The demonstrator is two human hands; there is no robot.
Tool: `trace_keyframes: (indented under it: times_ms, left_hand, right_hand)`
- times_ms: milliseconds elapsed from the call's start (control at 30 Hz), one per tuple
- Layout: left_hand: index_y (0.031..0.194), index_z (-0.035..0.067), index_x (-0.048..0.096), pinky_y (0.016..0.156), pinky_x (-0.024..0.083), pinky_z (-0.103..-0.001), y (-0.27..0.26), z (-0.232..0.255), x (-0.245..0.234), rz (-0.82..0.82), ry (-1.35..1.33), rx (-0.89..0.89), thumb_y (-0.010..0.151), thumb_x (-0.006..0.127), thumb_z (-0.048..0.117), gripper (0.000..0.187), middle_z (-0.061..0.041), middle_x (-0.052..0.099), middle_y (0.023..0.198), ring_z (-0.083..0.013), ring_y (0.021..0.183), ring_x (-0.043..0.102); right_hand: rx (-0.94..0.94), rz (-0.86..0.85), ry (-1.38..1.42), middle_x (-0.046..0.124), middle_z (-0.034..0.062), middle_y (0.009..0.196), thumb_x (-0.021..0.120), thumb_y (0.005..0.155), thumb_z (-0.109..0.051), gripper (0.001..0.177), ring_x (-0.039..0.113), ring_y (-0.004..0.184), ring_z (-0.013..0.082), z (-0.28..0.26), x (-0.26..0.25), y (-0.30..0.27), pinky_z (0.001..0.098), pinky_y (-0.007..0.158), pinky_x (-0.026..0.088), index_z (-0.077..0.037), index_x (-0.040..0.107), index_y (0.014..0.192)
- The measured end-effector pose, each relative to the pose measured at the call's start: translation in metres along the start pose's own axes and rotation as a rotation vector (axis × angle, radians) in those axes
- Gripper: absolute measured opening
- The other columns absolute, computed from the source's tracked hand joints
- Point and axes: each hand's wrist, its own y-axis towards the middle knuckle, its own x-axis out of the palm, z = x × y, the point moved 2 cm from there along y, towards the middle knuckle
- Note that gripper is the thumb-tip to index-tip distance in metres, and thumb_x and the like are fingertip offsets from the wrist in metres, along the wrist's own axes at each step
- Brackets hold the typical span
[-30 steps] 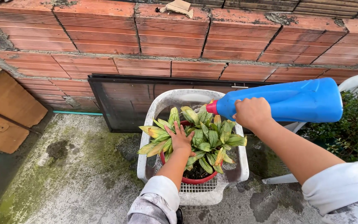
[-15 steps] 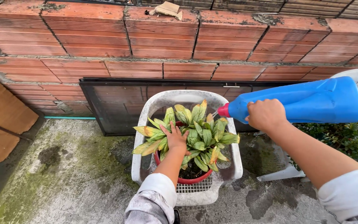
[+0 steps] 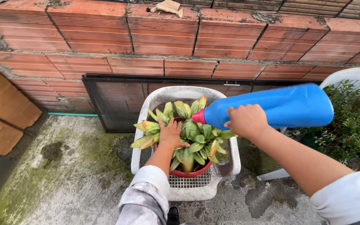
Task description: Watering a potted plant using a large blue plastic bottle.
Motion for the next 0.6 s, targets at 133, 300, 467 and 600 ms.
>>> trace_keyframes:
  times_ms: [133, 300, 467, 600]
  left_hand:
    - [0.162, 0.021, 0.029, 0.124, 0.003, -0.065, 0.002, -0.013, 0.018, 0.202, 0.111, 0.092, 0.084, 0.047, 0.091, 0.106, -0.004, 0.024, 0.172, -0.0216, 0.160, 0.010]
    - [0.158, 0.028, 0.030, 0.123, -0.001, -0.052, -0.028, -0.024, 0.006, 0.538, 0.106, 0.195, 0.091, 0.037, 0.074, 0.081, -0.001, 0.016, 0.169, -0.0198, 0.157, 0.003]
    - [0.158, 0.028, 0.035, 0.126, 0.002, -0.053, -0.060, -0.050, 0.014, 0.813, -0.264, 0.036, 0.099, 0.042, 0.061, 0.068, -0.001, 0.023, 0.169, -0.0180, 0.157, 0.009]
    - [0.159, 0.025, 0.041, 0.134, 0.012, -0.051, -0.099, -0.073, 0.021, 0.750, -0.631, -0.327, 0.100, 0.048, 0.044, 0.062, 0.001, 0.039, 0.164, -0.0141, 0.160, 0.026]
  right_hand:
    - [0.127, -0.047, 0.122, 0.076, 0.0138, 0.089, 0.073, 0.081, -0.064, 0.055, 0.074, 0.088, 0.0343, 0.010, 0.010, 0.003, 0.0468, 0.075, 0.058, -0.017, 0.074, 0.108]
    - [0.266, 0.130, 0.492, 0.073, 0.0184, 0.103, 0.081, 0.075, -0.056, 0.064, 0.069, 0.093, 0.0406, 0.046, 0.072, 0.024, 0.0516, 0.072, 0.055, -0.014, 0.072, 0.122]
    - [0.394, -0.104, 1.032, 0.076, 0.0173, 0.080, 0.070, 0.092, -0.048, 0.051, 0.073, 0.069, 0.0247, 0.084, 0.109, 0.005, 0.0397, 0.068, 0.057, 0.002, 0.071, 0.102]
    - [0.371, -0.140, 1.352, 0.068, 0.0111, 0.069, 0.069, 0.092, -0.044, 0.040, 0.064, 0.059, 0.0191, 0.087, 0.115, -0.017, 0.0375, 0.060, 0.052, -0.005, 0.070, 0.102]
